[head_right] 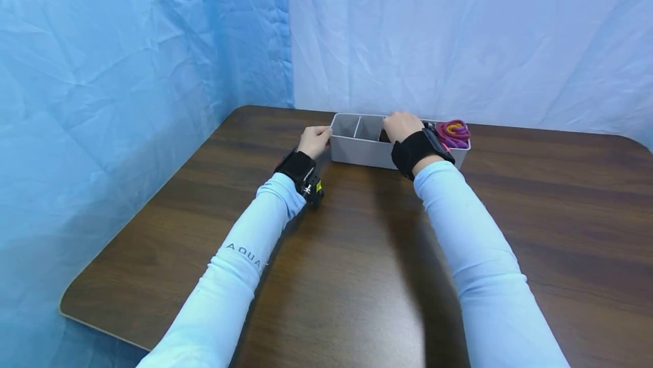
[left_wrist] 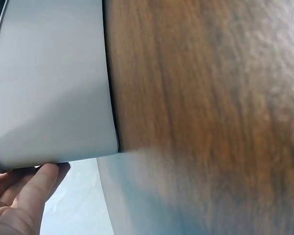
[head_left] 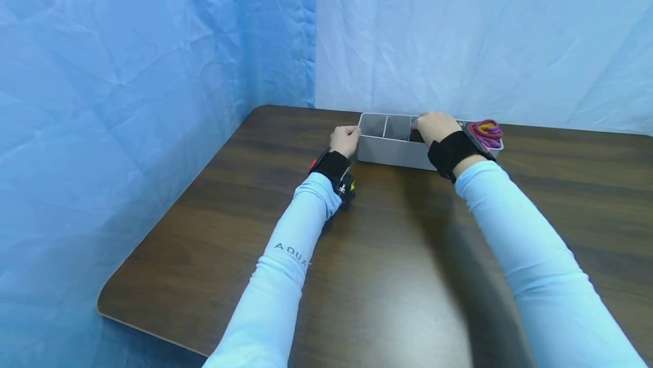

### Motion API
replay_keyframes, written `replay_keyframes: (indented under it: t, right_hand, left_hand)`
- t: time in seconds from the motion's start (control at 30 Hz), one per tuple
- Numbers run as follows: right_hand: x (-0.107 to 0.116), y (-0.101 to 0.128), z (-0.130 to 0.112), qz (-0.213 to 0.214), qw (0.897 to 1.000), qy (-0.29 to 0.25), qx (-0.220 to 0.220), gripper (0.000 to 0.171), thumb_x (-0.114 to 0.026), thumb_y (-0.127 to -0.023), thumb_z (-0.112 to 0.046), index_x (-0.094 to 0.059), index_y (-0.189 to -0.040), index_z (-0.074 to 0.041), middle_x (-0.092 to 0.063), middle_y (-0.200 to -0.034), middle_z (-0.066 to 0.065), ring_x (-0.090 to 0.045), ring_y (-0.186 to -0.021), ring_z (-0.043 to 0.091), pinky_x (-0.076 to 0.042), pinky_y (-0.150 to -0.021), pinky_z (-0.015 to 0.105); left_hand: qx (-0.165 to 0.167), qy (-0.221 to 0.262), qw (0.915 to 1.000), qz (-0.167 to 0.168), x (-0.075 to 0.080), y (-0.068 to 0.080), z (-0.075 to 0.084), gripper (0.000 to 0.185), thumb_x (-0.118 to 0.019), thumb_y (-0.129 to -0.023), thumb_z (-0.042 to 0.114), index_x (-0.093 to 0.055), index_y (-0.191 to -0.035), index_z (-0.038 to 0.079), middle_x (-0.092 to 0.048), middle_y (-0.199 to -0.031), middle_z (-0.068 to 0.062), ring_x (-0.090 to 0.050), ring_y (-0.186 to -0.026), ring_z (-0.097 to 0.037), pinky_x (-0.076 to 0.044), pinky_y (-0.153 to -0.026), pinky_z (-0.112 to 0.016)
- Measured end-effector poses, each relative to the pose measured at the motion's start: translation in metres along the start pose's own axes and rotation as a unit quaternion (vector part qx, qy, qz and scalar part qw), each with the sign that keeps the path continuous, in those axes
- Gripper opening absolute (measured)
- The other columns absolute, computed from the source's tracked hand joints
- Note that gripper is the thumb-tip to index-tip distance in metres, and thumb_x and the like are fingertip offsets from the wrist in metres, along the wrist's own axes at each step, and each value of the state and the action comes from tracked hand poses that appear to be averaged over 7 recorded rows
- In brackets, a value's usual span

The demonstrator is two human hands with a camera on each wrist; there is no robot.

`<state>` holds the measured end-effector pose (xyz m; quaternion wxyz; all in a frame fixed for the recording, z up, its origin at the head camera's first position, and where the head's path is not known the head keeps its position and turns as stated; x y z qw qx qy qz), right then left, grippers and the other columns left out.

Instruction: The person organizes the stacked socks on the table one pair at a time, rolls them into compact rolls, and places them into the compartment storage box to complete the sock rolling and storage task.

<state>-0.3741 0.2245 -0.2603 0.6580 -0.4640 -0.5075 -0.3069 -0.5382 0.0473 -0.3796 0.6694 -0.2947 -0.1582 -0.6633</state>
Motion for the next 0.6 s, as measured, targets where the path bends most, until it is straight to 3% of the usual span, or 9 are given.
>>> replay_keyframes:
  t: [0.13, 0.2, 0.27, 0.3, 0.37, 0.43, 0.5, 0.6]
  right_hand:
    - [-0.001, 0.007, 0.004, -0.039, 0.999, -0.028, 0.003, 0.037, -0.049, -0.069, 0.015, -0.06, -0.102, 0.001, -0.059, -0.099, 0.021, -0.055, -0.087, 0.034, -0.044, -0.074, 0.042]
    - [-0.001, 0.01, 0.008, -0.068, 0.996, -0.058, 0.004, 0.041, -0.047, -0.071, 0.013, -0.054, -0.11, 0.002, -0.054, -0.107, 0.023, -0.052, -0.092, 0.034, -0.043, -0.074, 0.041]
    - [0.001, 0.011, 0.012, -0.086, 0.992, -0.093, 0.005, 0.046, -0.046, -0.072, 0.009, -0.048, -0.117, 0.003, -0.047, -0.116, 0.025, -0.047, -0.101, 0.037, -0.041, -0.076, 0.042]
    - [0.003, 0.012, 0.014, -0.089, 0.99, -0.109, 0.004, 0.047, -0.045, -0.073, 0.006, -0.044, -0.121, 0.003, -0.043, -0.12, 0.025, -0.044, -0.105, 0.038, -0.039, -0.08, 0.043]
    - [0.01, 0.013, 0.019, -0.085, 0.988, -0.128, -0.001, 0.048, -0.044, -0.078, -0.003, -0.038, -0.126, 0.002, -0.035, -0.127, 0.025, -0.037, -0.113, 0.039, -0.035, -0.086, 0.046]
    - [0.018, 0.017, 0.026, -0.075, 0.989, -0.127, -0.014, 0.048, -0.044, -0.084, -0.015, -0.033, -0.129, 0.001, -0.03, -0.132, 0.025, -0.029, -0.119, 0.041, -0.028, -0.094, 0.05]
    - [0.026, 0.021, 0.036, -0.066, 0.991, -0.11, -0.03, 0.05, -0.039, -0.089, -0.026, -0.029, -0.131, -0.001, -0.026, -0.135, 0.024, -0.026, -0.122, 0.041, -0.023, -0.097, 0.051]
    - [0.032, 0.03, 0.056, -0.061, 0.992, -0.096, -0.054, 0.056, -0.025, -0.091, -0.04, -0.023, -0.134, -0.003, -0.021, -0.138, 0.023, -0.02, -0.124, 0.041, -0.017, -0.099, 0.051]
  left_hand:
    - [0.017, -0.017, 0.9997, 0.003, -0.014, -0.011, -0.01, 0.028, -0.044, -0.086, 0.038, -0.062, -0.104, 0.026, -0.062, -0.102, 0.006, -0.054, -0.097, -0.011, -0.043, -0.077, -0.027]
    - [0.009, -0.028, 0.9996, -0.002, -0.019, -0.019, -0.016, 0.028, -0.041, -0.086, 0.035, -0.067, -0.085, 0.022, -0.063, -0.082, 0.005, -0.056, -0.078, -0.011, -0.043, -0.066, -0.026]
    - [-0.002, -0.048, 0.9988, 0.0, -0.014, -0.019, -0.012, 0.032, -0.041, -0.086, 0.033, -0.06, -0.066, 0.015, -0.053, -0.063, 0.003, -0.047, -0.06, -0.014, -0.038, -0.055, -0.026]
    - [-0.009, -0.061, 0.9981, 0.003, -0.006, -0.014, -0.006, 0.033, -0.041, -0.085, 0.034, -0.059, -0.066, 0.014, -0.052, -0.062, 0.003, -0.046, -0.059, -0.015, -0.036, -0.054, -0.026]
    - [-0.015, -0.094, 0.9953, -0.015, 0.02, 0.01, 0.021, 0.034, -0.04, -0.086, 0.037, -0.06, -0.075, 0.012, -0.058, -0.073, -0.002, -0.051, -0.068, -0.018, -0.04, -0.061, -0.027]
    - [-0.021, -0.125, 0.9915, -0.029, 0.052, 0.042, 0.053, 0.038, -0.039, -0.087, 0.04, -0.06, -0.103, 0.012, -0.06, -0.101, -0.005, -0.055, -0.093, -0.019, -0.042, -0.079, -0.029]
    - [-0.049, -0.166, 0.9846, -0.026, 0.082, 0.07, 0.078, 0.045, -0.035, -0.089, 0.04, -0.046, -0.123, 0.012, -0.05, -0.123, -0.007, -0.046, -0.113, -0.022, -0.036, -0.093, -0.032]
    - [-0.112, -0.236, 0.9654, -0.002, 0.115, 0.093, 0.094, 0.044, -0.031, -0.092, 0.034, -0.045, -0.123, 0.005, -0.049, -0.122, -0.014, -0.045, -0.114, -0.027, -0.034, -0.095, -0.036]
Point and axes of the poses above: each hand's wrist, its own y-axis away from the middle knuckle, its own x-axis out of the back of the hand, z = x × y, the point moved 4 cm from there along -y, towards the middle knuckle
